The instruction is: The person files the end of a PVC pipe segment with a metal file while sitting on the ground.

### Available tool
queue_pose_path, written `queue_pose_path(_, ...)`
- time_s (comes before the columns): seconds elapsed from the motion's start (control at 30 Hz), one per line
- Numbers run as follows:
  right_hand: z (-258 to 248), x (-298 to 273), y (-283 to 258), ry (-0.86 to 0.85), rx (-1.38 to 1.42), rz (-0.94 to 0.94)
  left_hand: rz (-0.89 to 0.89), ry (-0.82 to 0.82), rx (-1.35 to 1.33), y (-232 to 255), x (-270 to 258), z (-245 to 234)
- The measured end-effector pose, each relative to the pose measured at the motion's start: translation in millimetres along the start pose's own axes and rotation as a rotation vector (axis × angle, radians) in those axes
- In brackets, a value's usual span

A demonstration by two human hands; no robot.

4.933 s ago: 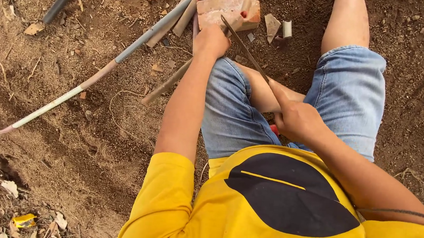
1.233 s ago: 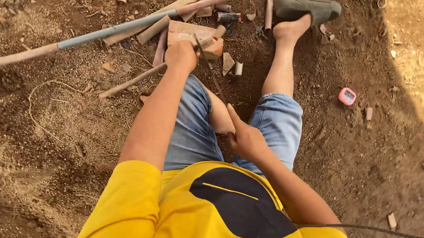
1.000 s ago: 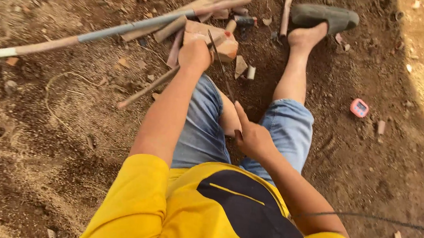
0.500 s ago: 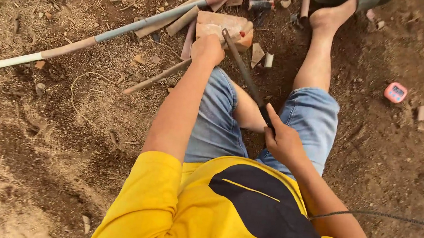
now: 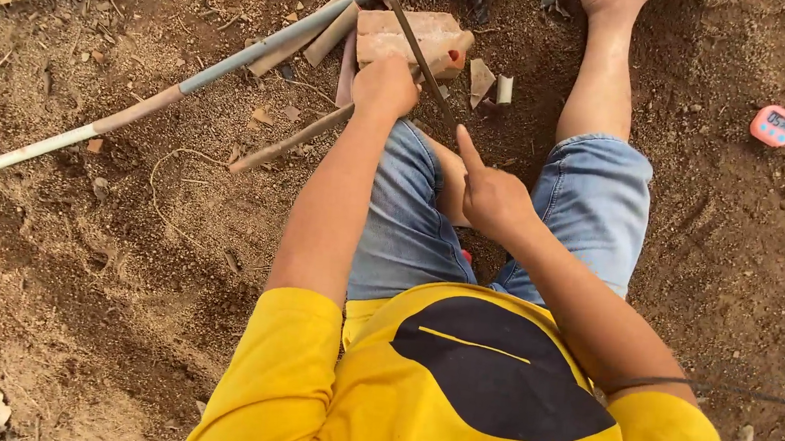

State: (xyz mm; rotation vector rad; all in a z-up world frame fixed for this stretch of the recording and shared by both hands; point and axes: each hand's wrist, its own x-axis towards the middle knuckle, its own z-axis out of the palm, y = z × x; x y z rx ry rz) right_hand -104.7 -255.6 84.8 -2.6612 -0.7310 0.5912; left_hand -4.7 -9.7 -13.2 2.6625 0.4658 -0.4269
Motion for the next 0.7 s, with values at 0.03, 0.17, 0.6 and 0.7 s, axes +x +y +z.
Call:
queue_pose_path(0.03, -4.5, -13.4, -2.3, -0.002, 0.006, 0.005, 0.002, -0.006, 0.004, -4.0, 4.0, 4.4)
queue_pose_path(0.17, -8.4, -57.8, -2.4, -0.112, 0.152, 0.089, -0.031, -0.037, 0.011, -11.9, 12.2, 12.9)
queue_pose_path(0.6, 8.4, 37.5, -4.9, -0.108, -0.094, -0.011, 0.013, -0.181, -0.079, 3.2, -12.9, -27.1)
queue_pose_path(0.7, 3.3, 8.5, -5.4, -0.121, -0.146, -0.010, -0.025, -0.203, -0.073, 0.7, -7.3, -23.4)
